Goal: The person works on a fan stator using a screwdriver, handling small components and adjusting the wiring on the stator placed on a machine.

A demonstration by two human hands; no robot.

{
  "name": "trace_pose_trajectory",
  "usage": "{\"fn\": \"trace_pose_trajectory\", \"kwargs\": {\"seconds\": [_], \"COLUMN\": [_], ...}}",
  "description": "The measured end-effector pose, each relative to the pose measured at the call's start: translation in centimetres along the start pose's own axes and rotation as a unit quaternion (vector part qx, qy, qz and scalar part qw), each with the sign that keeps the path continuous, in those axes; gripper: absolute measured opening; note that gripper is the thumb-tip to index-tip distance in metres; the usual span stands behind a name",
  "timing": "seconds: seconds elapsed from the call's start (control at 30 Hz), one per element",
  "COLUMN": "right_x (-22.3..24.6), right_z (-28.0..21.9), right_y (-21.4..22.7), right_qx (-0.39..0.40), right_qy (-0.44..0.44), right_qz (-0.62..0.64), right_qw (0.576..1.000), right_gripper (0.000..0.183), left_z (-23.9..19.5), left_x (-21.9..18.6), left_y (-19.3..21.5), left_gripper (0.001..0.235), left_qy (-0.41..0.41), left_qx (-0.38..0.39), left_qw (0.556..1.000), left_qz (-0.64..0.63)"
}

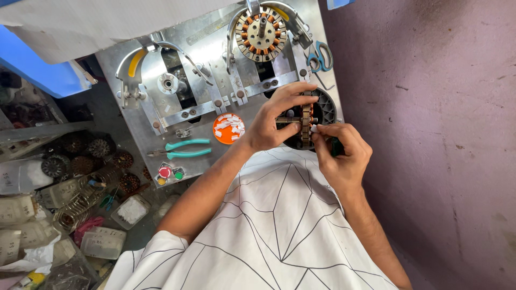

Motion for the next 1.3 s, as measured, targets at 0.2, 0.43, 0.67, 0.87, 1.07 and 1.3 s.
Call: {"fn": "trace_pose_trajectory", "kwargs": {"seconds": [0.2, 0.43, 0.67, 0.87, 1.07, 1.3], "right_x": [0.0, -0.4, -0.2, -0.3, -2.4, 0.0], "right_z": [-0.2, -0.6, 0.2, 1.6, 4.4, 2.9], "right_y": [-0.7, -1.1, -1.4, -1.6, -1.8, -2.1], "right_qx": [-0.015, -0.033, 0.005, 0.086, 0.208, 0.163], "right_qy": [0.034, 0.079, 0.116, 0.05, -0.071, 0.037], "right_qz": [-0.047, -0.076, -0.081, -0.1, -0.006, -0.132], "right_qw": [0.998, 0.993, 0.99, 0.99, 0.976, 0.977], "right_gripper": [0.018, 0.021, 0.023, 0.022, 0.014, 0.014], "left_z": [-0.1, -0.3, -0.4, -0.3, -0.3, -0.7], "left_x": [2.5, 3.1, 3.1, 3.4, 3.5, 3.2], "left_y": [-0.7, -0.8, -0.4, -0.4, -0.5, -0.3], "left_gripper": [0.046, 0.047, 0.04, 0.032, 0.034, 0.034], "left_qy": [0.001, -0.019, 0.0, 0.007, 0.007, -0.004], "left_qx": [0.093, 0.092, 0.084, 0.062, 0.059, 0.046], "left_qw": [0.993, 0.994, 0.992, 0.995, 0.994, 0.996], "left_qz": [-0.072, -0.055, -0.089, -0.083, -0.088, -0.071]}}
Point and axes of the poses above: each hand's wrist, its own z-axis towards the middle knuckle, its own y-axis out of the back of the hand, x = y × z, the point moved 8 cm from there along z, towards the middle knuckle, and after that the axes turned 3 degrees about -y, right-handed, at the moved point
